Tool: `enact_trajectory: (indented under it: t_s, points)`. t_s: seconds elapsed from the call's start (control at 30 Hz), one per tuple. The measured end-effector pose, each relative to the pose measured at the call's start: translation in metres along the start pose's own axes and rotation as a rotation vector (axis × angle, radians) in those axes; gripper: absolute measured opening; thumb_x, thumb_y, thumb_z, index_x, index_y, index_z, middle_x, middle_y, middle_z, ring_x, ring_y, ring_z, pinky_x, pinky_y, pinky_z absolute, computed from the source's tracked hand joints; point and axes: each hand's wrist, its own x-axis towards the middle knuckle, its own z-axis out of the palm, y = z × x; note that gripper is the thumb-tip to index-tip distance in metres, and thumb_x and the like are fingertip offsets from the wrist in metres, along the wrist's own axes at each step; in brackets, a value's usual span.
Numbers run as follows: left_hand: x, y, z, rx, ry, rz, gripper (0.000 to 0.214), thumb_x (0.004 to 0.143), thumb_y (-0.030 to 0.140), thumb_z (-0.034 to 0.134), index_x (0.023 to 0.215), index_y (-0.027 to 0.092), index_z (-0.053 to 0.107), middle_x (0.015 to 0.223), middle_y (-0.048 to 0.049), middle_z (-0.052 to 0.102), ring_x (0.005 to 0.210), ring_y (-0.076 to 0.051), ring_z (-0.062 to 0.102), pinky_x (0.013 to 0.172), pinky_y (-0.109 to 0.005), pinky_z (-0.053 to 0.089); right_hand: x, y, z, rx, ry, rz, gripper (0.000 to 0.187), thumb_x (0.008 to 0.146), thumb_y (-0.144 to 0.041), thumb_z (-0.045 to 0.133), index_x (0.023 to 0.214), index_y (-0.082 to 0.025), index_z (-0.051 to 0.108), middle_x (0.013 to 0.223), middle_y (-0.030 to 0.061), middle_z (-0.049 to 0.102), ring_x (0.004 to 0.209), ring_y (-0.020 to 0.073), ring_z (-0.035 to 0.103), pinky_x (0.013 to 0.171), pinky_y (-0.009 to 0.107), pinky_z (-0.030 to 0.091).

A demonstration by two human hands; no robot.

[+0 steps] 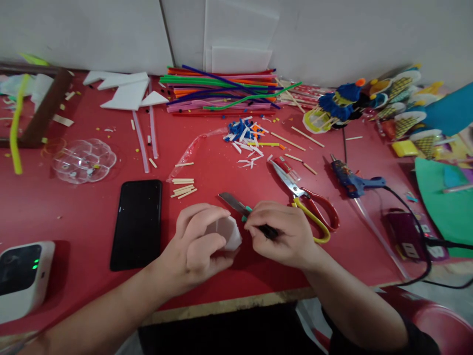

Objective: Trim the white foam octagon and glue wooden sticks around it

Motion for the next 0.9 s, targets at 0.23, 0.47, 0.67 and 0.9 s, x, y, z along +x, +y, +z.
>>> enact_trajectory:
  t_s: [0.23,0.47,0.67,0.9]
  points:
    - [0.0002,-0.0018,0.0034,0.03,0.114,-0.008,0.045,0.074,0.023,0.085,0.095,0.024,0.046,0.124,-0.0117,0.065,0.114,-0.025,0.063,0.094,-0.044,0.055,0.0005,-0.0008,-0.0004,0.053,-0.036,-0.01,0.011,0.087,-0.007,0.061,0.085,-0.016,0.067,0.071,0.0029,0.069,0.065,0.011,0.057,0.063,0.025,0.051]
    - [0.0036,-0.001,0.0036,0.071,0.107,0.007,0.045,0.075,0.023,0.085,0.095,0.025,0.044,0.123,-0.0093,0.065,0.113,-0.022,0.063,0.092,-0.042,0.057,-0.001,-0.0022,-0.0011,0.071,-0.114,0.043,0.012,0.087,-0.009,0.059,0.09,-0.017,0.068,0.074,0.0022,0.069,0.067,0.0112,0.059,0.065,0.024,0.052]
    - [0.0054,-0.0006,-0.0006,0.06,0.042,0.022,0.042,0.079,0.014,0.081,0.097,0.024,0.043,0.122,-0.0119,0.063,0.117,-0.023,0.06,0.093,-0.043,0.056,0.0,-0.0022,-0.0022,0.023,-0.14,0.019,0.012,0.086,-0.01,0.061,0.088,-0.019,0.067,0.073,0.0006,0.068,0.065,0.0108,0.06,0.062,0.023,0.052]
    - [0.0029,-0.0001,0.0007,0.067,0.013,0.047,0.04,0.079,0.015,0.08,0.097,0.023,0.045,0.124,-0.0123,0.063,0.118,-0.024,0.06,0.092,-0.043,0.057,0.0002,-0.0019,-0.002,0.015,-0.153,0.003,0.013,0.084,-0.009,0.059,0.083,-0.02,0.066,0.072,0.0008,0.069,0.064,0.0112,0.059,0.062,0.023,0.052]
